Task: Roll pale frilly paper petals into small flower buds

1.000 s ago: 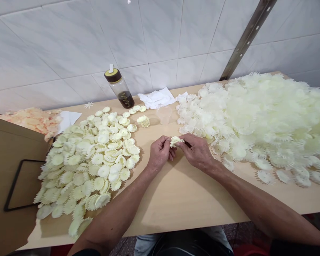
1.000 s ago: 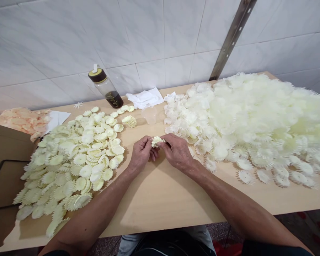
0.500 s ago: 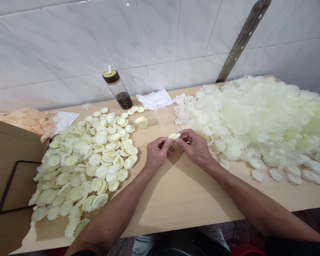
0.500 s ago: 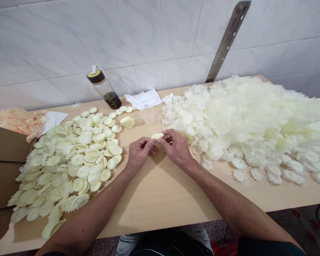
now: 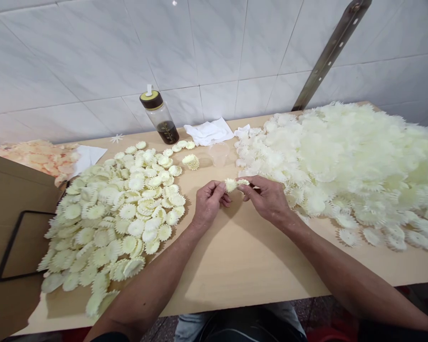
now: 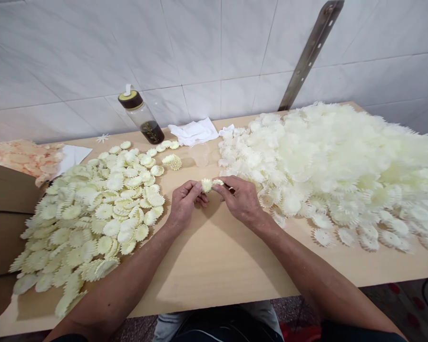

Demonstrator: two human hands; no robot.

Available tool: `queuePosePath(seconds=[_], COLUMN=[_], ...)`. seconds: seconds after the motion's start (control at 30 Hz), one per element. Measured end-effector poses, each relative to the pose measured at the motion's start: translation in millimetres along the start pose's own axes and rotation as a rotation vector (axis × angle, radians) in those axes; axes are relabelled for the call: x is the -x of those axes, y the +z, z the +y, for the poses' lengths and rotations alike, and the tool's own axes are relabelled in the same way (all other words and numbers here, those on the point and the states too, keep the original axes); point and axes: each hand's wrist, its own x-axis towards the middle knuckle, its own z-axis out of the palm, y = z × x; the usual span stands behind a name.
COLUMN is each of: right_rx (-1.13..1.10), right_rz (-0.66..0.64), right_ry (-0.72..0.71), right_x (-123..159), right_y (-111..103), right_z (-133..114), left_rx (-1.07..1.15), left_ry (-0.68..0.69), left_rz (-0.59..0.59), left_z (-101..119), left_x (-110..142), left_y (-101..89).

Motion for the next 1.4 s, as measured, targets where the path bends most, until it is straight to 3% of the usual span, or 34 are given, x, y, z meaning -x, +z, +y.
queuePosePath(seconds=[0.23, 0.47, 0.67, 0.8, 0.93, 1.07, 1.4], right_rx=[-0.233, -0.532, -0.738, -0.744, -0.689, -0.707, -0.833], right_rz=[-0.124, -0.337, -0.383, -0.442, -0.517, -0.512, -0.404], right_ry=[0.191, 0.330, 0.316, 0.337, 0.405, 0.407, 0.462], right_x=[0, 2, 5, 4, 2, 1, -2], right_y=[-9, 7, 7, 2, -2, -4, -3], right_z=[-16, -9, -4, -6, -7, -6, -5], left_rx=[-0.044, -0.078, 0.051, 0.057, -0.004, -0.064, 0.256], left_ry=[0.094, 0.126, 0.084, 0.086, 0.098, 0.112, -0.098], left_rz=[0.134, 0.166, 0.231, 0.275, 0.254, 0.187, 0.036], left_z=[1, 4, 1, -4, 0, 8, 12], left_x=[-8, -11, -21, -27, -25, -20, -26], left_y=[-6.3, -8.8, -18.4, -24.7, -23.0, -19.4, -24.5])
